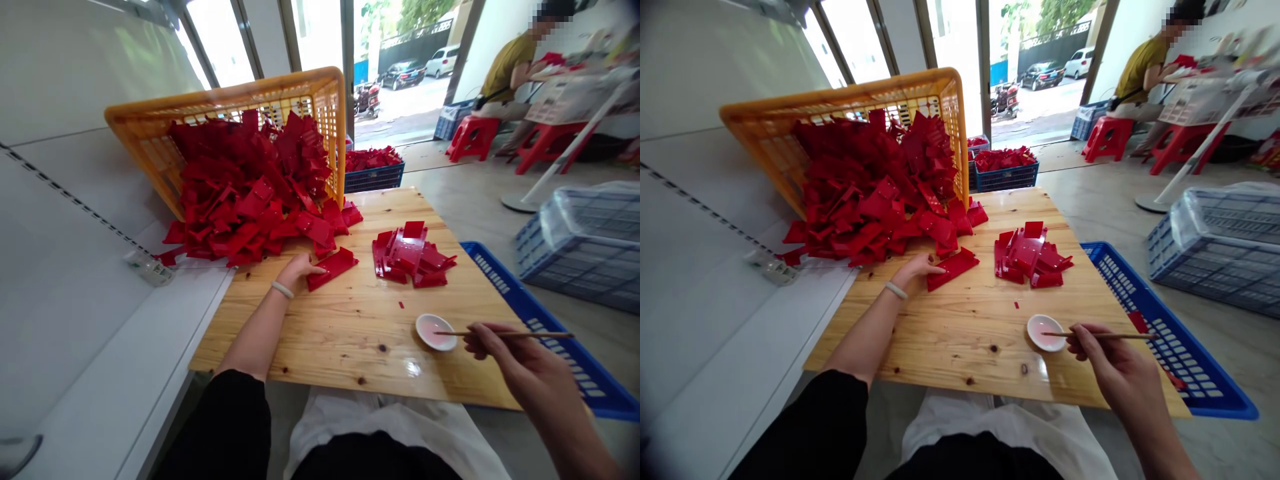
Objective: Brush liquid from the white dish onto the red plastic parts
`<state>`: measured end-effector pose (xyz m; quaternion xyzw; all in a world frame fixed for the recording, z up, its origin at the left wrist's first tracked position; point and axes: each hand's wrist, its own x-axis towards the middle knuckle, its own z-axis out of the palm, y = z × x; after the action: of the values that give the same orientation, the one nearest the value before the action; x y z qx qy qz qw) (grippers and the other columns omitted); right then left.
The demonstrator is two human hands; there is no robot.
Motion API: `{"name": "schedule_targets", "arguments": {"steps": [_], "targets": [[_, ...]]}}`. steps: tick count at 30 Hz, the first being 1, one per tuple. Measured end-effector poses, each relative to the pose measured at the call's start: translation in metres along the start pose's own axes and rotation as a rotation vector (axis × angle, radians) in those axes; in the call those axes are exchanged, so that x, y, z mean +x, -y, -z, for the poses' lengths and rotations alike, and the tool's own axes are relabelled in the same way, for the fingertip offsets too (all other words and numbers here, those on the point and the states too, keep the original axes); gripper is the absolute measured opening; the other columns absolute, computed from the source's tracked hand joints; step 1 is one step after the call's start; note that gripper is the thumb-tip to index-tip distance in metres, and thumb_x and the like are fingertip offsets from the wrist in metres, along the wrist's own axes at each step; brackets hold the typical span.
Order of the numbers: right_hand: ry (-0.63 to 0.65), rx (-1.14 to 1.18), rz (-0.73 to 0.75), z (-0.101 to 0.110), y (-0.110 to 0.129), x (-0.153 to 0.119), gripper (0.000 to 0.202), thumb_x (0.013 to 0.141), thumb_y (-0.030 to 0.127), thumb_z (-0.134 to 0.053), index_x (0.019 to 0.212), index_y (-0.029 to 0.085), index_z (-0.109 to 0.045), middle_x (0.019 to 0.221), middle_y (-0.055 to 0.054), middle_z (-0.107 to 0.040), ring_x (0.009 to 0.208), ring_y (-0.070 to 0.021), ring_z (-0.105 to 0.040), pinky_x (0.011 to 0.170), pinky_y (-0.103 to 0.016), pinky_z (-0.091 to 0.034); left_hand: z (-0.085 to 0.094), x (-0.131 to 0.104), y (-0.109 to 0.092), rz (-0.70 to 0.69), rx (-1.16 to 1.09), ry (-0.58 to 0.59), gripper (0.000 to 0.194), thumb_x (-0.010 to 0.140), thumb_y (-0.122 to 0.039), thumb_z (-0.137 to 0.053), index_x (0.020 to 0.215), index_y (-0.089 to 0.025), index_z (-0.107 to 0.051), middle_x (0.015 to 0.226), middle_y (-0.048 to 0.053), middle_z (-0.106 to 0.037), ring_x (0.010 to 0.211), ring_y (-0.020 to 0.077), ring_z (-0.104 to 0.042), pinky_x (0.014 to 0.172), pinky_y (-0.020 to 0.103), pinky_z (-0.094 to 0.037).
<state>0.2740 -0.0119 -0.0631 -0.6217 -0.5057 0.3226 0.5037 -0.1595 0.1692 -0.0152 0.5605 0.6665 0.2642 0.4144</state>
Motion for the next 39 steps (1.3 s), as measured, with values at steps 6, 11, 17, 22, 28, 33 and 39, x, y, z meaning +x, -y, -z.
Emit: {"name": "schedule_targets", "arguments": {"steps": [6,11,17,22,28,33,39], "targets": [[-0.077,0.073,-0.027,0.003,-0.001,-0.005,0.053,0.082,0.071,-0.083,0.099,0.021,-0.081,0.084,-0.009,-0.080,0.071,-0.0282,-0.077,0.068,-0.042,-0.068,-0.022,-0.027,0.003,0.056,-0.282,0.277,0.048,0.048,-0.032,-0.104,0.078,-0.014,-0.072,0.072,0.005,-0.073,0.068,0.0191,-0.065,0.068,0.030,-0.050],[-0.041,0.339,-0.074,-0.004,0.025,-0.005,0.045,0.081,0.062,-0.090,0.100,0.023,-0.080,0.088,-0.007,-0.081,0.080,-0.0253,-0.078,0.075,-0.036,-0.066,-0.065,-0.098,0.001,-0.024,-0.616,0.268,0.066,0.064,-0.055,-0.096,0.110,-0.015,-0.072,0.107,0.014,-0.080,0.090,0.0226,-0.075,0.084,0.034,-0.059],[0.019,0.415,0.021,-0.015,0.076,-0.022,0.034,0.090,0.051,-0.087,0.107,0.023,-0.078,0.092,-0.006,-0.079,0.085,-0.0218,-0.077,0.082,-0.032,-0.065,-0.120,-0.179,-0.014,-0.065,-1.002,0.230,0.050,0.088,-0.046,-0.085,0.122,-0.013,-0.069,0.120,0.018,-0.080,0.091,0.0264,-0.081,0.078,0.033,-0.063],[0.091,0.464,0.182,-0.028,0.111,-0.036,0.016,0.100,0.039,-0.079,0.109,0.026,-0.076,0.090,-0.002,-0.077,0.079,-0.0181,-0.076,0.077,-0.030,-0.066,-0.133,-0.209,-0.023,-0.155,-1.050,0.288,0.045,0.094,-0.037,-0.082,0.131,-0.016,-0.065,0.126,0.017,-0.080,0.101,0.0297,-0.082,0.088,0.039,-0.067],[0.212,0.461,0.223,-0.044,0.116,-0.040,0.006,0.106,0.030,-0.071,0.110,0.026,-0.074,0.087,-0.002,-0.078,0.075,-0.0168,-0.076,0.073,-0.027,-0.066,-0.132,-0.219,-0.025,-0.206,-0.948,0.332,0.045,0.098,-0.038,-0.079,0.134,-0.017,-0.062,0.130,0.017,-0.079,0.104,0.0320,-0.082,0.092,0.044,-0.068],[0.208,0.456,0.196,-0.048,0.117,-0.039,0.008,0.105,0.034,-0.072,0.108,0.026,-0.075,0.094,-0.003,-0.079,0.077,-0.0179,-0.076,0.074,-0.029,-0.066,-0.131,-0.221,-0.029,-0.207,-0.938,0.330,0.047,0.097,-0.039,-0.080,0.134,-0.018,-0.062,0.129,0.017,-0.079,0.107,0.0328,-0.081,0.096,0.047,-0.067],[0.236,0.401,0.178,-0.047,0.116,-0.038,0.013,0.105,0.037,-0.072,0.108,0.024,-0.075,0.090,-0.005,-0.078,0.077,-0.0204,-0.075,0.074,-0.033,-0.067,-0.128,-0.221,-0.030,-0.210,-0.880,0.278,0.048,0.096,-0.042,-0.081,0.134,-0.018,-0.065,0.129,0.015,-0.079,0.111,0.0319,-0.079,0.098,0.044,-0.065]]}}
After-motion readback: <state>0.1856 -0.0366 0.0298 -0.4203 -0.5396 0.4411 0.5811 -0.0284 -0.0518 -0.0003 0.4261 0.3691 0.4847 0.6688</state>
